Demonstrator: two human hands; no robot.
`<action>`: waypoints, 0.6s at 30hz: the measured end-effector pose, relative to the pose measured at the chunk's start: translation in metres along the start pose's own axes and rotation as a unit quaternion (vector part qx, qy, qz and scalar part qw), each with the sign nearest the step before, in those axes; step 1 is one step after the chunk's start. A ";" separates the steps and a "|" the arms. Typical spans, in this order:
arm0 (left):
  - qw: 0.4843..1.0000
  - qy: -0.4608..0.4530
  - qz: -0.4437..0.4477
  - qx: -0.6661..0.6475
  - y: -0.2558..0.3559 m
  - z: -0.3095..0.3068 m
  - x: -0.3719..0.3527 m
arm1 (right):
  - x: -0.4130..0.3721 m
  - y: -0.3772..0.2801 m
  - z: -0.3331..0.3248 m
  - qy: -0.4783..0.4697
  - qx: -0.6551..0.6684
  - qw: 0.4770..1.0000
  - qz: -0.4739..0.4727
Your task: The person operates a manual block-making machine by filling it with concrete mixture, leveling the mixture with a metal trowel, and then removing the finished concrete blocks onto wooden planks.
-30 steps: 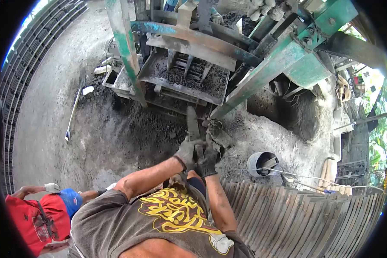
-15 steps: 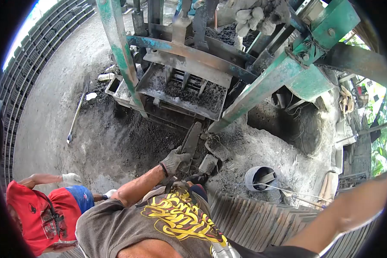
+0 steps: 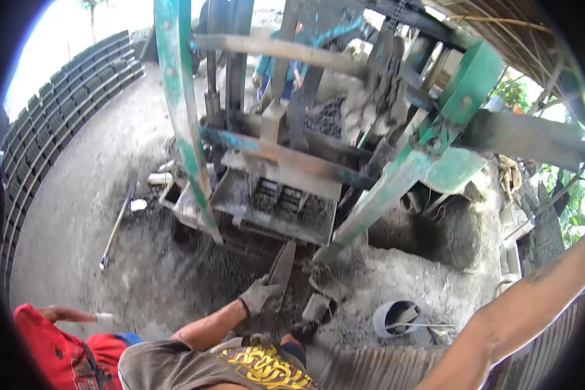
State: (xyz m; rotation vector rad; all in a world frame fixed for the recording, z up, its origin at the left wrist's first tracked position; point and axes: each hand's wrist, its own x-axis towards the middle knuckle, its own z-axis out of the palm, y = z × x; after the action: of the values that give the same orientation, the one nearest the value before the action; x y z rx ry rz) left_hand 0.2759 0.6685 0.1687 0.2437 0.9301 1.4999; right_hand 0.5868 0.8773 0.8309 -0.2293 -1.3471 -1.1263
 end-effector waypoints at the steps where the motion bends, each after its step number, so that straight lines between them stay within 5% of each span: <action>1: 1.000 -0.004 0.000 0.000 0.001 -0.003 0.000 | 0.001 0.000 -0.020 -0.022 -0.295 0.930 -0.218; 2: 1.000 -0.008 -0.002 -0.002 0.005 -0.004 0.001 | -0.002 -0.026 -0.028 0.059 0.027 0.993 0.096; 3: 1.000 -0.015 0.004 0.003 0.009 -0.005 0.002 | -0.012 -0.054 -0.032 0.127 0.350 0.845 0.384; 4: 1.000 -0.024 -0.004 -0.002 0.014 -0.008 0.001 | -0.023 -0.055 -0.044 0.145 0.362 0.838 0.381; 5: 0.999 -0.032 -0.014 -0.006 0.017 -0.012 -0.002 | -0.044 -0.051 -0.057 0.100 0.116 0.961 0.229; 6: 0.999 -0.035 -0.015 -0.002 0.021 -0.013 -0.004 | -0.065 -0.049 -0.068 0.041 -0.142 0.987 0.056; 7: 0.999 -0.035 -0.013 -0.006 0.025 -0.012 -0.005 | -0.072 -0.062 -0.077 0.052 -0.220 0.971 -0.078; 11: 0.999 -0.045 -0.015 -0.013 0.029 -0.015 -0.002 | -0.147 -0.040 -0.130 -0.073 -0.387 0.919 -0.023; 12: 0.999 -0.047 -0.014 -0.013 0.027 -0.018 0.003 | -0.141 -0.065 -0.118 0.057 -0.046 0.989 0.130; 14: 0.999 -0.040 -0.017 -0.018 0.020 -0.025 0.007 | -0.138 -0.070 -0.118 0.178 0.301 0.899 0.262; 17: 1.000 -0.013 -0.024 -0.005 0.022 -0.021 0.011 | -0.104 -0.066 -0.108 0.117 0.292 0.908 0.277; 18: 1.000 -0.012 -0.024 -0.005 0.021 -0.020 0.012 | -0.063 -0.116 -0.081 0.087 0.038 0.931 0.352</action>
State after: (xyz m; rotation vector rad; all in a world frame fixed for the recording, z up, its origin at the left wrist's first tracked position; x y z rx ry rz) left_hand 0.2453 0.6737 0.1653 0.2293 0.9024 1.4541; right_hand 0.5640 0.7947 0.7022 -0.4971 -1.0157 -0.4739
